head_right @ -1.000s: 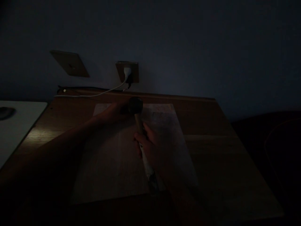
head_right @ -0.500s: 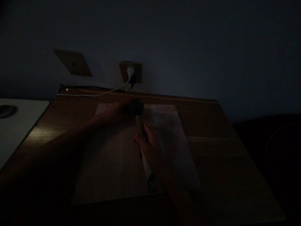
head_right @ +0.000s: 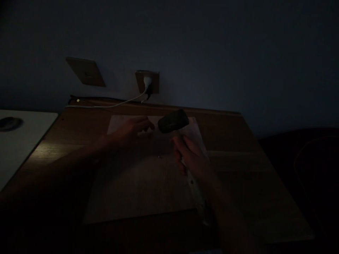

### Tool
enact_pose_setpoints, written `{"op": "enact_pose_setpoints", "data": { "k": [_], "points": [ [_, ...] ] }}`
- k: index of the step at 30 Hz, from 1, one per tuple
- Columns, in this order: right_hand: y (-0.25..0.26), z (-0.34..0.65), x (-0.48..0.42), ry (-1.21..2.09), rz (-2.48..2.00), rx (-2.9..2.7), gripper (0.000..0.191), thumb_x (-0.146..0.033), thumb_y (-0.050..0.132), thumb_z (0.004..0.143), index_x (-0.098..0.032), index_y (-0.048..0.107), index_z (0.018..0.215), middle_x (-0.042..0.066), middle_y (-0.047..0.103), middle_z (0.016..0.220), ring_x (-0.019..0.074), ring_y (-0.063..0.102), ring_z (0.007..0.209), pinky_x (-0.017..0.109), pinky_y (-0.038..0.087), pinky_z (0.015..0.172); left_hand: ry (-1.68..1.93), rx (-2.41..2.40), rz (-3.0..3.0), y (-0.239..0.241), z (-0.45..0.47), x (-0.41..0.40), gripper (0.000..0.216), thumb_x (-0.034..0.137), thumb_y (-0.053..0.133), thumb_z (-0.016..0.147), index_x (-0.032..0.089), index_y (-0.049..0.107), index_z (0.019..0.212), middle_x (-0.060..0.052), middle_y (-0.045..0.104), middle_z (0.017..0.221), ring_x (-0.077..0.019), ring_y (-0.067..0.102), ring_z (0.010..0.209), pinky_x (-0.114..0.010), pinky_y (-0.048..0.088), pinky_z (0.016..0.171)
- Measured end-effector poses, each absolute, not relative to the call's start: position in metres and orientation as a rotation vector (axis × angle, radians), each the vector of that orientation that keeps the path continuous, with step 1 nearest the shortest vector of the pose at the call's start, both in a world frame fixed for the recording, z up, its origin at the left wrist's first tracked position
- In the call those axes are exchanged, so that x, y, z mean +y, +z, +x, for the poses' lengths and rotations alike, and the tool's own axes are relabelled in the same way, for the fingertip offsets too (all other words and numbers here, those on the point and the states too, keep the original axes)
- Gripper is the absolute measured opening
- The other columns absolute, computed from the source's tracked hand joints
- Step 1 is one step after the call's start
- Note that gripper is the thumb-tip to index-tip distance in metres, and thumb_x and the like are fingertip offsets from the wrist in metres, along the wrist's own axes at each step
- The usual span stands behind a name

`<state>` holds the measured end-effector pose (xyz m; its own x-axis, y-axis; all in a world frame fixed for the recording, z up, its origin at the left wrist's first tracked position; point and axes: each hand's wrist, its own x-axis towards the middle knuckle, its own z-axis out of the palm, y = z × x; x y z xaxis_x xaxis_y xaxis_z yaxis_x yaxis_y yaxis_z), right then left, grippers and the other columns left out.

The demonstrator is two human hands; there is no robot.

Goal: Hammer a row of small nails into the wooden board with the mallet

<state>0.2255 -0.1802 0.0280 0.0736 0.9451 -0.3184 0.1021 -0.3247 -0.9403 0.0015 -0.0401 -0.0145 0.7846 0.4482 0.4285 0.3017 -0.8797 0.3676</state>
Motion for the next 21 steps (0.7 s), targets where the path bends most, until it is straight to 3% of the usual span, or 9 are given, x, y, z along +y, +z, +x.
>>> {"op": "enact_pose_setpoints", "data": {
  "k": [7, 15, 21],
  "points": [
    [0.018, 0.239, -0.163, 0.957, -1.808, -1.576, 0.035, -0.057, 0.053, 0.099, -0.026, 0.053, 0.084, -0.006, 0.049, 0.05, 0.0146, 0.045, 0.038, 0.028, 0.031, 0.041, 0.45, -0.037, 3.1, -0.012, 0.004, -0.082, 0.02, 0.011, 0.059, 0.099, 0.017, 0.069, 0.116, -0.011, 0.074, 0.115, -0.0234, 0.068, 0.107, -0.035, 0.055, 0.089],
    [0.005, 0.233, -0.165, 0.871, -1.884, -1.757, 0.027, -0.048, 0.053, 0.099, -0.026, 0.058, 0.085, -0.002, 0.055, 0.055, 0.0205, 0.054, 0.051, 0.031, 0.033, 0.053, 0.639, -0.088, 3.208, -0.02, 0.011, -0.081, 0.016, 0.01, 0.057, 0.099, 0.014, 0.071, 0.093, -0.01, 0.071, 0.09, -0.019, 0.067, 0.081, -0.032, 0.055, 0.072],
    [-0.004, 0.235, -0.163, 0.87, -1.908, -1.721, 0.027, -0.047, 0.055, 0.098, -0.026, 0.055, 0.081, -0.002, 0.057, 0.055, 0.0184, 0.054, 0.045, 0.031, 0.034, 0.049, 0.718, -0.158, 3.188, -0.024, 0.017, -0.081, 0.013, 0.011, 0.059, 0.098, 0.014, 0.072, 0.095, -0.011, 0.073, 0.096, -0.0202, 0.069, 0.091, -0.031, 0.055, 0.074]
  ]
}}
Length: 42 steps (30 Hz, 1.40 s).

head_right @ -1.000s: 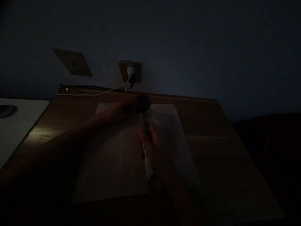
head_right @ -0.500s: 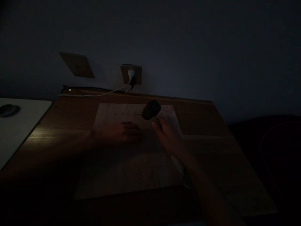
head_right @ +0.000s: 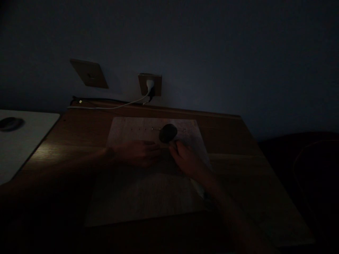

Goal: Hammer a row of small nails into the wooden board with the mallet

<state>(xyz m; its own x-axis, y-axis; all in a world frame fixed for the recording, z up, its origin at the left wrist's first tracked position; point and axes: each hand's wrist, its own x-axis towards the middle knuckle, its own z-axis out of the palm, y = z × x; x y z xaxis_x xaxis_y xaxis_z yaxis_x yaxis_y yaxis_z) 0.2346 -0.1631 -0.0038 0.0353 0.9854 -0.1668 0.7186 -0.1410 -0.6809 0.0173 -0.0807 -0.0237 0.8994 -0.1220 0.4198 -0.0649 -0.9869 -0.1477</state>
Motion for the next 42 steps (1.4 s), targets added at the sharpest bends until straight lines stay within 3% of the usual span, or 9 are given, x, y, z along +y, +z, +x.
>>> {"op": "enact_pose_setpoints", "data": {
  "k": [6, 12, 16, 20, 25, 42],
  "points": [
    [-0.008, 0.236, -0.163, 0.849, -1.935, -1.748, 0.028, -0.049, 0.053, 0.099, -0.026, 0.055, 0.083, -0.001, 0.056, 0.058, 0.0203, 0.055, 0.049, 0.032, 0.036, 0.051, -0.679, 0.187, -2.984, -0.022, 0.015, -0.075, 0.015, 0.011, 0.058, 0.1, 0.018, 0.071, 0.095, -0.01, 0.073, 0.103, -0.0187, 0.067, 0.096, -0.031, 0.055, 0.079],
    [-0.008, 0.235, -0.163, 0.819, -1.957, -1.779, 0.033, -0.054, 0.047, 0.101, -0.026, 0.054, 0.086, 0.0, 0.057, 0.061, 0.0228, 0.058, 0.057, 0.033, 0.036, 0.058, -0.615, 0.217, -3.012, -0.013, 0.001, -0.076, 0.02, 0.007, 0.058, 0.099, 0.019, 0.069, 0.088, -0.006, 0.069, 0.082, -0.0182, 0.062, 0.079, -0.032, 0.05, 0.073],
    [-0.006, 0.235, -0.163, 0.817, -1.972, -1.801, 0.033, -0.055, 0.045, 0.1, -0.026, 0.054, 0.088, 0.002, 0.058, 0.064, 0.0243, 0.059, 0.062, 0.033, 0.036, 0.059, -0.56, 0.168, -3.008, -0.013, -0.005, -0.075, 0.018, 0.01, 0.059, 0.099, 0.022, 0.072, 0.103, -0.007, 0.072, 0.092, -0.0181, 0.065, 0.083, -0.031, 0.052, 0.076],
    [-0.007, 0.234, -0.163, 0.789, -1.979, -1.799, 0.032, -0.052, 0.044, 0.1, -0.025, 0.054, 0.086, 0.005, 0.064, 0.073, 0.0257, 0.063, 0.07, 0.034, 0.038, 0.064, -0.787, -0.454, -3.176, -0.022, -0.017, -0.053, 0.022, 0.014, 0.058, 0.099, 0.02, 0.075, 0.112, -0.01, 0.074, 0.105, -0.0184, 0.069, 0.093, -0.031, 0.056, 0.084],
    [-0.009, 0.234, -0.165, 0.761, -1.998, -1.795, 0.031, -0.052, 0.046, 0.1, -0.025, 0.055, 0.088, 0.007, 0.067, 0.079, 0.0273, 0.066, 0.076, 0.035, 0.04, 0.067, -1.089, -1.272, -3.223, -0.036, -0.028, -0.023, 0.026, 0.013, 0.061, 0.091, 0.018, 0.078, 0.111, -0.007, 0.078, 0.106, -0.0172, 0.073, 0.091, -0.028, 0.059, 0.085],
    [-0.001, 0.243, -0.186, 0.673, -2.241, -1.83, 0.034, -0.045, 0.034, 0.106, -0.02, 0.058, 0.111, 0.012, 0.072, 0.084, 0.0313, 0.073, 0.079, 0.035, 0.045, 0.066, -1.032, -1.169, -3.324, -0.044, 0.01, -0.025, 0.028, 0.01, 0.064, 0.089, 0.018, 0.081, 0.11, -0.008, 0.08, 0.108, -0.0207, 0.075, 0.097, -0.033, 0.059, 0.094]
  ]
}}
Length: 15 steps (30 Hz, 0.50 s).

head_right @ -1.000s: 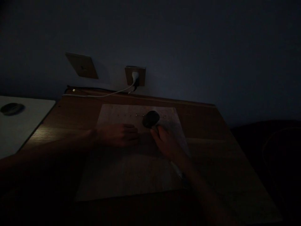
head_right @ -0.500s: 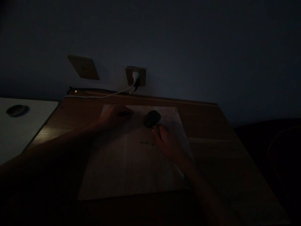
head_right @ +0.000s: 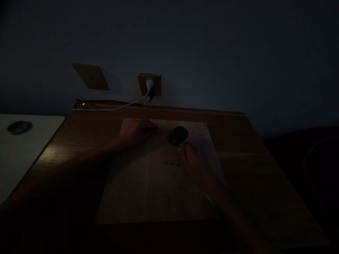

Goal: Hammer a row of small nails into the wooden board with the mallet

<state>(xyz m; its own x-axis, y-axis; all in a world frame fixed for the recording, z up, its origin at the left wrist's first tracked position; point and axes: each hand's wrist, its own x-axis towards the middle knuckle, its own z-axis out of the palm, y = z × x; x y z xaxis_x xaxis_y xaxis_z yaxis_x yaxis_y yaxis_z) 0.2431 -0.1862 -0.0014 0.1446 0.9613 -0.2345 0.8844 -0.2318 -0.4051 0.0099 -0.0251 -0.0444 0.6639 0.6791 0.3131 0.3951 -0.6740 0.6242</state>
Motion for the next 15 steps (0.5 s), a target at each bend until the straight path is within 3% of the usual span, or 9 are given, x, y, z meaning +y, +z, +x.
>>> {"op": "enact_pose_setpoints", "data": {
  "k": [5, 10, 15],
  "points": [
    [-0.003, 0.241, -0.187, 0.582, -2.276, -1.878, 0.039, -0.046, 0.035, 0.107, -0.018, 0.06, 0.116, 0.01, 0.069, 0.073, 0.0294, 0.069, 0.065, 0.034, 0.04, 0.057, 0.728, 0.84, 2.349, -0.047, 0.01, -0.022, 0.026, 0.011, 0.066, 0.088, 0.019, 0.081, 0.108, -0.007, 0.08, 0.106, -0.0196, 0.075, 0.095, -0.032, 0.058, 0.095],
    [-0.007, 0.253, -0.187, 0.614, -2.207, -1.884, 0.036, -0.047, 0.038, 0.105, -0.02, 0.061, 0.109, 0.01, 0.071, 0.079, 0.0298, 0.071, 0.071, 0.035, 0.045, 0.062, 0.727, 0.839, 2.333, -0.046, 0.015, -0.022, 0.024, 0.009, 0.066, 0.086, 0.018, 0.082, 0.102, -0.008, 0.08, 0.104, -0.0203, 0.075, 0.095, -0.033, 0.058, 0.094],
    [0.003, 0.243, -0.176, 0.616, -2.066, -1.905, 0.033, -0.048, 0.041, 0.103, -0.022, 0.061, 0.099, 0.009, 0.069, 0.081, 0.0287, 0.07, 0.077, 0.035, 0.044, 0.066, 0.761, 0.902, 2.268, -0.045, 0.016, -0.027, 0.04, 0.008, 0.065, 0.085, 0.016, 0.073, 0.123, -0.008, 0.079, 0.105, -0.0189, 0.075, 0.094, -0.03, 0.058, 0.089]
  ]
}}
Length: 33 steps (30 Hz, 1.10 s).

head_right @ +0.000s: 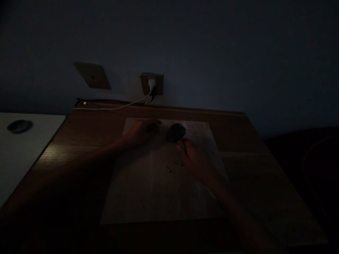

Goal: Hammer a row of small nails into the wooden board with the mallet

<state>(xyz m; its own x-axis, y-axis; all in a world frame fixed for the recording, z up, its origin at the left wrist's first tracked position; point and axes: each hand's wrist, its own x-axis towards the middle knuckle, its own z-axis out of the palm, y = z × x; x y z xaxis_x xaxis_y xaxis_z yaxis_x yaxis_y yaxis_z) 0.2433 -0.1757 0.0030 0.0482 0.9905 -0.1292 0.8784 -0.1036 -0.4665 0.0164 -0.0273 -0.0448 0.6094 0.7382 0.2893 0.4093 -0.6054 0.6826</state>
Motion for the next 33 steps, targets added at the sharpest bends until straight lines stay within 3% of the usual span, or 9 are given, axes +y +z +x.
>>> {"op": "enact_pose_setpoints", "data": {
  "k": [4, 18, 23, 26, 29, 33],
  "points": [
    [0.018, 0.223, -0.154, 0.575, -2.031, -1.965, 0.029, -0.042, 0.042, 0.105, -0.022, 0.058, 0.093, 0.005, 0.065, 0.073, 0.0248, 0.065, 0.069, 0.032, 0.039, 0.062, 0.731, 0.897, 2.237, -0.044, 0.015, -0.029, 0.048, 0.008, 0.067, 0.083, 0.014, 0.067, 0.131, -0.008, 0.079, 0.103, -0.0181, 0.074, 0.091, -0.026, 0.057, 0.084],
    [0.023, 0.212, -0.134, 0.53, -2.096, -2.165, 0.026, -0.035, 0.041, 0.11, -0.02, 0.06, 0.101, 0.007, 0.069, 0.08, 0.0262, 0.069, 0.079, 0.031, 0.037, 0.065, 0.737, 0.908, 2.209, -0.048, 0.016, -0.023, 0.039, 0.012, 0.069, 0.083, 0.016, 0.066, 0.122, -0.006, 0.077, 0.102, -0.0195, 0.072, 0.089, -0.026, 0.053, 0.077],
    [0.031, 0.224, -0.143, 0.568, -2.06, -2.072, 0.026, -0.04, 0.044, 0.108, -0.021, 0.061, 0.099, 0.005, 0.067, 0.076, 0.0245, 0.067, 0.073, 0.032, 0.039, 0.064, 0.831, 0.911, 2.299, -0.033, 0.01, -0.034, 0.027, 0.016, 0.071, 0.079, 0.016, 0.064, 0.106, -0.008, 0.07, 0.103, -0.0174, 0.066, 0.084, -0.026, 0.052, 0.07],
    [0.03, 0.242, -0.158, 0.567, -2.001, -1.959, 0.031, -0.046, 0.044, 0.106, -0.023, 0.061, 0.096, 0.006, 0.069, 0.077, 0.0246, 0.068, 0.073, 0.032, 0.041, 0.064, 0.764, 0.702, 2.499, -0.014, 0.013, -0.06, 0.012, 0.017, 0.064, 0.089, 0.017, 0.063, 0.101, -0.008, 0.069, 0.1, -0.0171, 0.066, 0.082, -0.027, 0.053, 0.071],
    [0.026, 0.26, -0.171, 0.552, -2.036, -1.894, 0.032, -0.048, 0.043, 0.104, -0.023, 0.06, 0.091, 0.006, 0.07, 0.076, 0.0246, 0.068, 0.069, 0.032, 0.043, 0.062, 0.502, 0.254, 2.841, -0.002, 0.032, -0.094, 0.012, 0.017, 0.062, 0.097, 0.021, 0.068, 0.106, -0.009, 0.074, 0.104, -0.0228, 0.07, 0.095, -0.034, 0.056, 0.082],
    [0.022, 0.271, -0.181, 0.573, -2.097, -1.869, 0.03, -0.048, 0.045, 0.101, -0.024, 0.057, 0.086, 0.007, 0.07, 0.075, 0.0262, 0.07, 0.071, 0.034, 0.045, 0.064, 0.397, 0.154, 3.037, -0.006, 0.069, -0.128, 0.023, 0.01, 0.055, 0.098, 0.021, 0.072, 0.086, -0.009, 0.076, 0.089, -0.0261, 0.072, 0.081, -0.04, 0.054, 0.068]
  ]
}}
